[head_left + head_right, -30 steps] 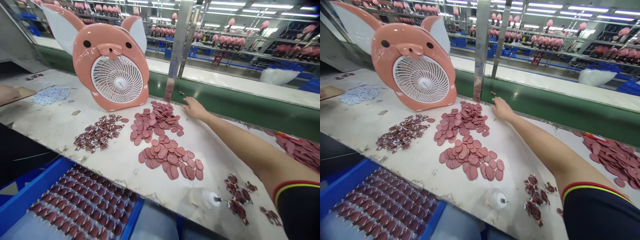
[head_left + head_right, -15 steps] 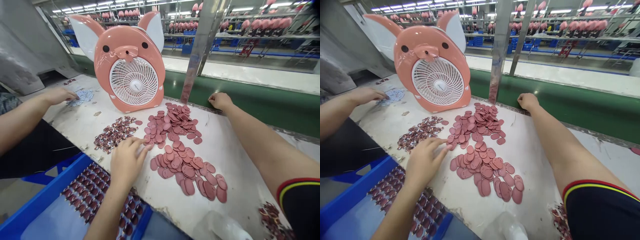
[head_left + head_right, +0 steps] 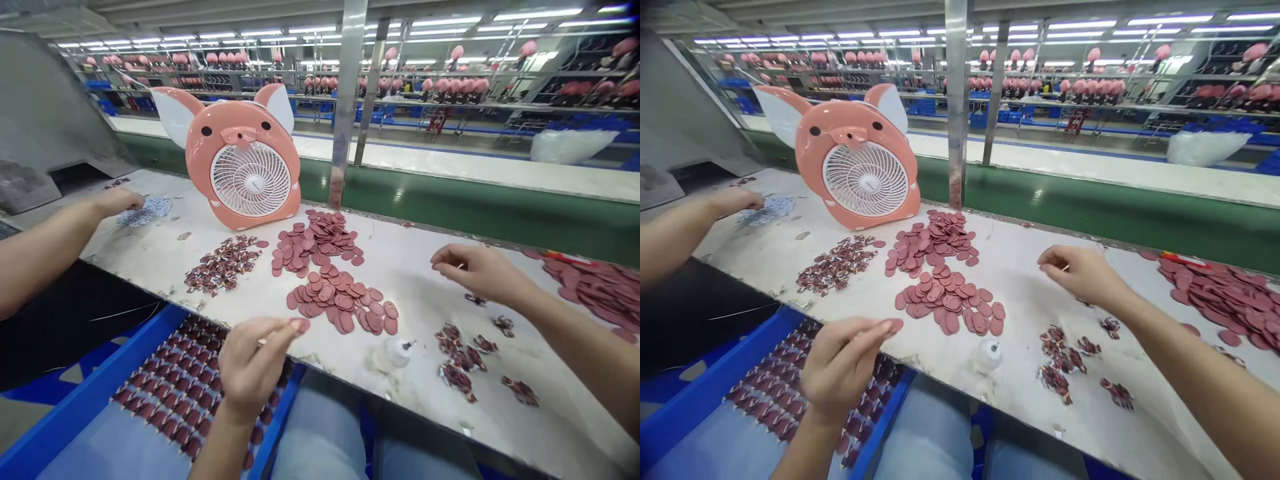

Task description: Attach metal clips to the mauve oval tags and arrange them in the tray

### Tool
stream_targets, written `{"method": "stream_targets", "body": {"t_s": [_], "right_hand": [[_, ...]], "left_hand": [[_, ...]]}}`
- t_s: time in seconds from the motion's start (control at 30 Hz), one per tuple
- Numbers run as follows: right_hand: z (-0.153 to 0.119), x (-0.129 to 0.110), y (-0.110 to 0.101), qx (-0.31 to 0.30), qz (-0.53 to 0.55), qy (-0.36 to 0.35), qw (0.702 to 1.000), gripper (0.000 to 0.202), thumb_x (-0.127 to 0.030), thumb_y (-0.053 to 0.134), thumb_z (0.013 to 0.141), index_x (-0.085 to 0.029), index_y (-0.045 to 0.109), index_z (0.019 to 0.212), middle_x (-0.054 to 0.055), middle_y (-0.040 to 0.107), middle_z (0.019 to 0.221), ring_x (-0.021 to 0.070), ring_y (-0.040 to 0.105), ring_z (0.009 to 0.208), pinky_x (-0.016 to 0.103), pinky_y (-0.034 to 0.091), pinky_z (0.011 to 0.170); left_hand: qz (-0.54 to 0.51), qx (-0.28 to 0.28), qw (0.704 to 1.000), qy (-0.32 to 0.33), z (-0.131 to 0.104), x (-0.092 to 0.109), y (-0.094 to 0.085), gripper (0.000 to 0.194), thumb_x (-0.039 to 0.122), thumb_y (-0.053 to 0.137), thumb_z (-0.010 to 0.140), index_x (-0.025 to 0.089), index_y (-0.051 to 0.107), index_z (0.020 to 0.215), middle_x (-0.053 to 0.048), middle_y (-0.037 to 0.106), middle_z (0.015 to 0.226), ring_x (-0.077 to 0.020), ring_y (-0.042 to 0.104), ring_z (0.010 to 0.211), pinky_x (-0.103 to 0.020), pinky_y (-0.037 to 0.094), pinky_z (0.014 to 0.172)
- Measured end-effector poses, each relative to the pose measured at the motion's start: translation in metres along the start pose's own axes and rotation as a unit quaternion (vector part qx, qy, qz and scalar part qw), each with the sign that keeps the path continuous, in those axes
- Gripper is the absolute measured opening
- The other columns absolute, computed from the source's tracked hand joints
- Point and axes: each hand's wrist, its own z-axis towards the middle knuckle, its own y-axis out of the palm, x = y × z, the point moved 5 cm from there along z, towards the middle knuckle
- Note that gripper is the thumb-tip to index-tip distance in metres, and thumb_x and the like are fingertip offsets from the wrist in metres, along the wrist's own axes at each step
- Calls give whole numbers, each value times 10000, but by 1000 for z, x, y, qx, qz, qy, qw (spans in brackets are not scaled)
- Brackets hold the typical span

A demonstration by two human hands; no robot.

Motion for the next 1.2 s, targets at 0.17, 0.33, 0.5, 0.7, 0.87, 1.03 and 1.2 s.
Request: {"method": "stream_targets", "body": {"t_s": [0.17,0.33,0.5,0.7,0.87,1.03,1.2], "right_hand": [[-118,-83,-6,65,241,-105,963,195,-393,617,932,-248,691,825,-8,681,670,132,654,564,203,522,522],[-169,-134,39,-84,527,-62,843,128,-325,709,874,-256,726,981,22,726,782,121,675,669,185,544,624],[-172,-143,79,-199,692,45,692,238,-383,789,816,-203,704,947,-6,631,709,63,574,570,166,493,565],[-175,-144,88,-154,721,71,672,382,-464,844,727,-198,613,875,-12,587,701,92,568,546,215,496,542],[-179,-149,103,-127,709,60,691,499,-608,785,737,-220,501,871,-26,570,705,85,552,541,223,506,548],[-178,-141,103,-119,639,40,758,441,-634,629,867,-207,520,886,11,631,680,125,616,560,254,534,535],[-160,-89,83,14,482,56,874,282,-490,603,920,-216,608,985,68,691,833,186,634,700,360,550,687]], "left_hand": [[-1,77,996,54,-20,70,-42,481,43,878,631,265,751,1038,-8,670,874,-166,628,744,-340,594,763],[-3,38,999,38,-36,97,-58,433,173,922,580,397,772,919,-3,633,807,-205,580,747,-345,596,707],[-141,57,987,-55,-34,95,-52,371,341,924,587,455,779,909,9,643,729,-218,571,708,-352,577,702],[-481,10,752,-452,-40,111,-1,366,585,742,746,371,780,1040,-40,664,856,-199,600,756,-294,524,630],[-547,14,645,-533,-49,129,8,309,559,840,630,353,792,855,-20,645,773,-171,584,705,-225,470,507],[-568,20,552,-610,-59,122,9,333,499,893,586,318,772,837,5,706,831,-124,578,608,-207,471,479],[-588,53,462,-662,-63,111,10,427,499,922,534,276,755,858,5,697,791,-114,578,643,-221,511,598]]}}
